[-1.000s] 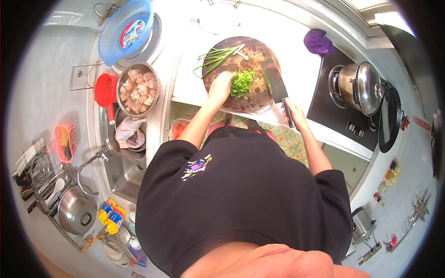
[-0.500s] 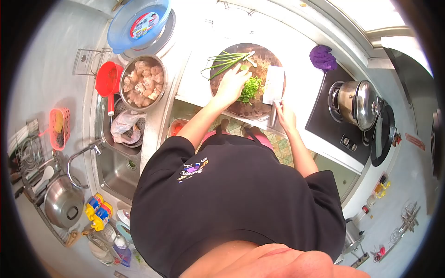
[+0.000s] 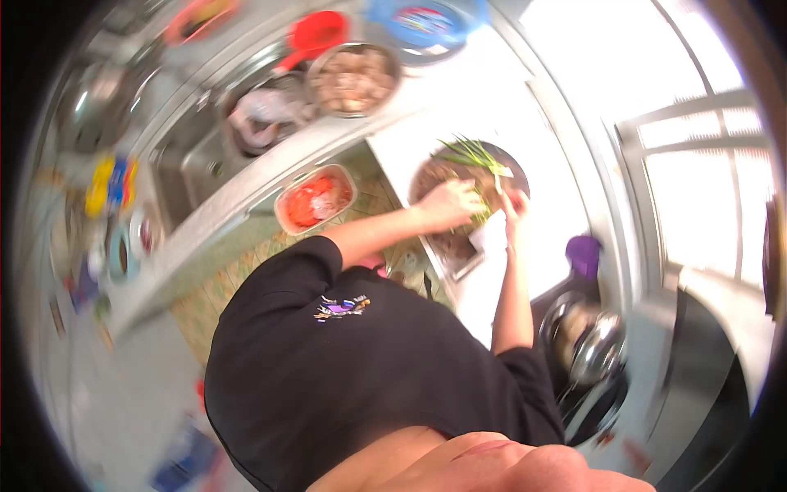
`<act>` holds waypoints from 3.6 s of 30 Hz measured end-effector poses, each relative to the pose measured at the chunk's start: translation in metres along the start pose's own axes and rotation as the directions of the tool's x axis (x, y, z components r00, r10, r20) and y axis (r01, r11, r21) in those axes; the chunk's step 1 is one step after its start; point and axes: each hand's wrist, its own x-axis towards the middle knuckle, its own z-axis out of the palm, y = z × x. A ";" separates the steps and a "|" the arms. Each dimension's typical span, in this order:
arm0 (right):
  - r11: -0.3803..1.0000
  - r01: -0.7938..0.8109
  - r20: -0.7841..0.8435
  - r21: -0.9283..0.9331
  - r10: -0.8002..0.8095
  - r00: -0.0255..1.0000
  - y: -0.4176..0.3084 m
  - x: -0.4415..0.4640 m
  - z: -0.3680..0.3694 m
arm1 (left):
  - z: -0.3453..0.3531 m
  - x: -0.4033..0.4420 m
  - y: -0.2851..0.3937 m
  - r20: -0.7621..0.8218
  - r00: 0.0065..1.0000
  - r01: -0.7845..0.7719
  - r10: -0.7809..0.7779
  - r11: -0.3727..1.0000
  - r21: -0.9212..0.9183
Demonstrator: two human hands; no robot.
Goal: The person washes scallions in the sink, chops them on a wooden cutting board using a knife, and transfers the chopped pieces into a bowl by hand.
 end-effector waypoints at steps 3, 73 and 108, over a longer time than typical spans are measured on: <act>0.733 0.353 0.231 -0.582 -0.267 0.935 0.023 0.007 -0.024 | 0.018 -0.013 0.001 -0.028 0.924 0.346 -0.380 0.869 -0.354; 0.291 0.954 0.995 0.071 -0.083 -0.049 -0.468 -0.689 1.441 | -0.304 -1.524 0.083 0.192 -0.529 -0.144 -0.827 -0.135 -0.980; 0.158 0.966 0.909 0.203 -0.397 -0.126 -0.440 -0.676 1.357 | -0.460 -1.388 -0.169 0.064 -0.051 -0.305 -0.997 -0.046 -0.951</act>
